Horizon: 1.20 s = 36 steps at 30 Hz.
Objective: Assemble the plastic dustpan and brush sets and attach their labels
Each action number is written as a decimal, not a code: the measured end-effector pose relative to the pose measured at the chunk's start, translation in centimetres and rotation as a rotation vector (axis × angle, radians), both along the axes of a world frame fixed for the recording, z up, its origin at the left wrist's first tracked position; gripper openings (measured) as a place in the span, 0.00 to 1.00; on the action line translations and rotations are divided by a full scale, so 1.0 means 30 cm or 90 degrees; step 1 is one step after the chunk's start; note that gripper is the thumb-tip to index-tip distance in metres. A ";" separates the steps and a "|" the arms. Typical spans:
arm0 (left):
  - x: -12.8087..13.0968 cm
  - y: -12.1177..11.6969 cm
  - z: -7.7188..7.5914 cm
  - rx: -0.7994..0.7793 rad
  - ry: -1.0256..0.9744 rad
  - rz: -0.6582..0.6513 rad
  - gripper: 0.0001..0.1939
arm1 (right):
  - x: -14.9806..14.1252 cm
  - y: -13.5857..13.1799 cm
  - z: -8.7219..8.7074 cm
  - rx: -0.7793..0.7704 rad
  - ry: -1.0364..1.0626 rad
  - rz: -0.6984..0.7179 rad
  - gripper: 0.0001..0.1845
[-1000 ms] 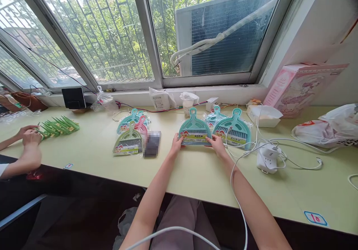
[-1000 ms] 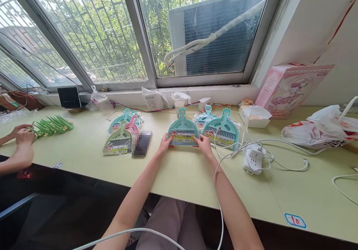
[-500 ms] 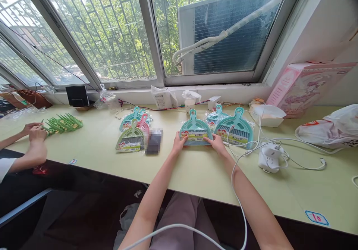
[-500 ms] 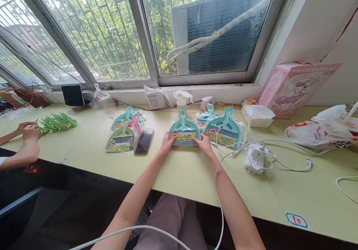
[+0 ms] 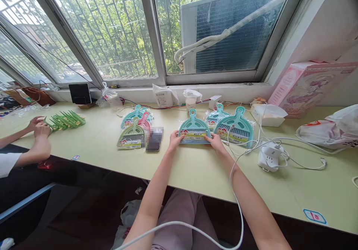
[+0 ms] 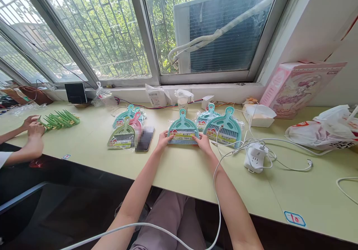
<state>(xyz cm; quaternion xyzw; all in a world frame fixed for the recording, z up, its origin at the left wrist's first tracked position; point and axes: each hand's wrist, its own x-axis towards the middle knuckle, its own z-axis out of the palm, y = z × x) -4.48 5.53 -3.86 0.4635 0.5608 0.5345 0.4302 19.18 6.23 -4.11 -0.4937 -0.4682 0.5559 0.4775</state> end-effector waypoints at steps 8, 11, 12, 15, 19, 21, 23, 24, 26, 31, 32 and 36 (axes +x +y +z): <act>0.027 -0.005 -0.009 -0.007 0.058 0.033 0.17 | -0.011 -0.011 0.014 0.005 -0.030 -0.059 0.23; 0.029 -0.006 -0.006 -0.011 0.058 0.005 0.16 | 0.001 -0.009 0.017 0.021 -0.072 -0.068 0.23; 0.029 -0.005 -0.005 -0.013 0.066 0.007 0.16 | 0.006 -0.008 0.019 0.033 -0.099 -0.065 0.22; 0.021 -0.002 -0.003 -0.015 0.096 0.031 0.15 | 0.020 -0.002 0.027 0.060 -0.166 -0.030 0.21; -0.004 0.000 -0.003 -0.010 0.114 0.084 0.16 | 0.026 -0.004 0.026 -0.019 -0.134 0.010 0.20; -0.015 0.001 -0.005 -0.011 0.118 0.108 0.17 | 0.020 -0.010 0.022 -0.024 -0.142 -0.001 0.18; -0.020 0.002 -0.008 -0.013 0.121 0.123 0.17 | 0.011 -0.020 0.020 0.030 -0.198 -0.009 0.15; -0.021 0.003 -0.009 -0.014 0.124 0.127 0.17 | 0.006 -0.026 0.021 0.067 -0.243 -0.012 0.15; -0.022 0.008 -0.009 -0.017 0.133 0.132 0.18 | -0.003 -0.040 0.026 0.134 -0.367 -0.031 0.17; -0.047 0.030 0.020 -0.025 0.176 0.155 0.14 | -0.005 -0.063 0.050 0.202 -0.600 -0.084 0.26; -0.057 0.035 0.031 -0.029 0.186 0.161 0.12 | -0.004 -0.066 0.054 0.202 -0.605 -0.086 0.27; -0.098 0.038 0.086 -0.035 0.230 0.184 0.08 | -0.005 -0.067 0.053 0.217 -0.619 -0.069 0.23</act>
